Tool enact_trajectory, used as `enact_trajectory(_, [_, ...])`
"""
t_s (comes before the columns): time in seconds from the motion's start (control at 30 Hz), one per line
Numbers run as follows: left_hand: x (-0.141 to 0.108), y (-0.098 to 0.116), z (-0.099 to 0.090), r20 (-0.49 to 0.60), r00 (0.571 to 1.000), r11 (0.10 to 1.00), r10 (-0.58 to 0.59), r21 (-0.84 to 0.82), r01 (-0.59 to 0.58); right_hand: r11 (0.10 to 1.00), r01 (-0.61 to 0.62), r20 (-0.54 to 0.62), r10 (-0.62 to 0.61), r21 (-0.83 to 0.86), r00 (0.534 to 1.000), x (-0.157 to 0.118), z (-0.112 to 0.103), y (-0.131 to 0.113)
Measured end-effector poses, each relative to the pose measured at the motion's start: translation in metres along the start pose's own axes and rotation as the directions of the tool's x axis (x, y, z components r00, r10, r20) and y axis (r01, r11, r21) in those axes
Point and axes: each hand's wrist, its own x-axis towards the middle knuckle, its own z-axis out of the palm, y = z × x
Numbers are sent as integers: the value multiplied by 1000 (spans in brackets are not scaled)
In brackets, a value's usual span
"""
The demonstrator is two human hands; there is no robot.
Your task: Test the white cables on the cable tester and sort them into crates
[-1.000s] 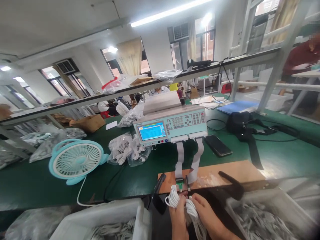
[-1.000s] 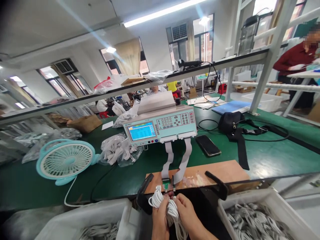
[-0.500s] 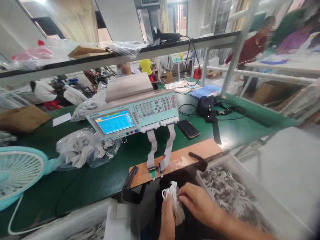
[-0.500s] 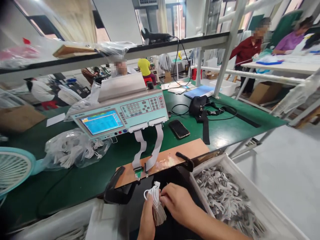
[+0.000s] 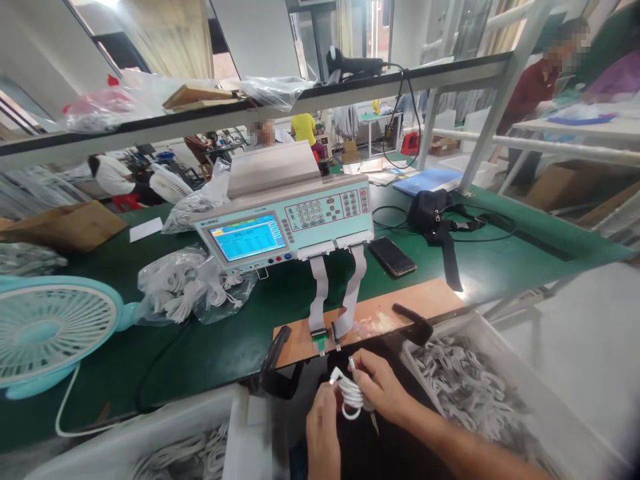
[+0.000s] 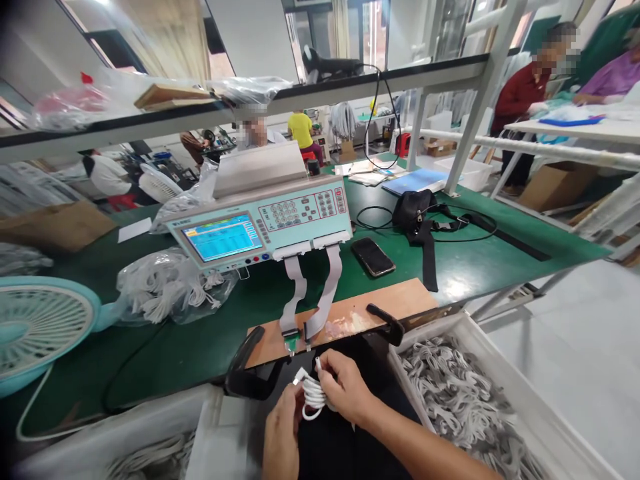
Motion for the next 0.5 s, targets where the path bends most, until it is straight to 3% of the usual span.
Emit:
enact_trajectory(0.07, [8,3,-7,52,983,972,-177,-148,183,999,30,34,-29,-34,999,3,3,2])
enact_trajectory(0.13, [16,10,-11,121,967,948,-224,-203,245,996,54,55,-51,-65,997,5,6,3])
enact_trajectory(0.27, [26,23,-11,163,977,973,-140,-162,166,996,44,27,-42,-74,999,9,9,6])
enact_trajectory(0.37, [31,25,-14,231,969,991,-84,-81,105,999,-37,-16,38,36,999,13,11,10])
enact_trajectory(0.5, [33,19,-22,313,939,965,-141,-169,201,944,-193,48,187,268,981,17,15,17])
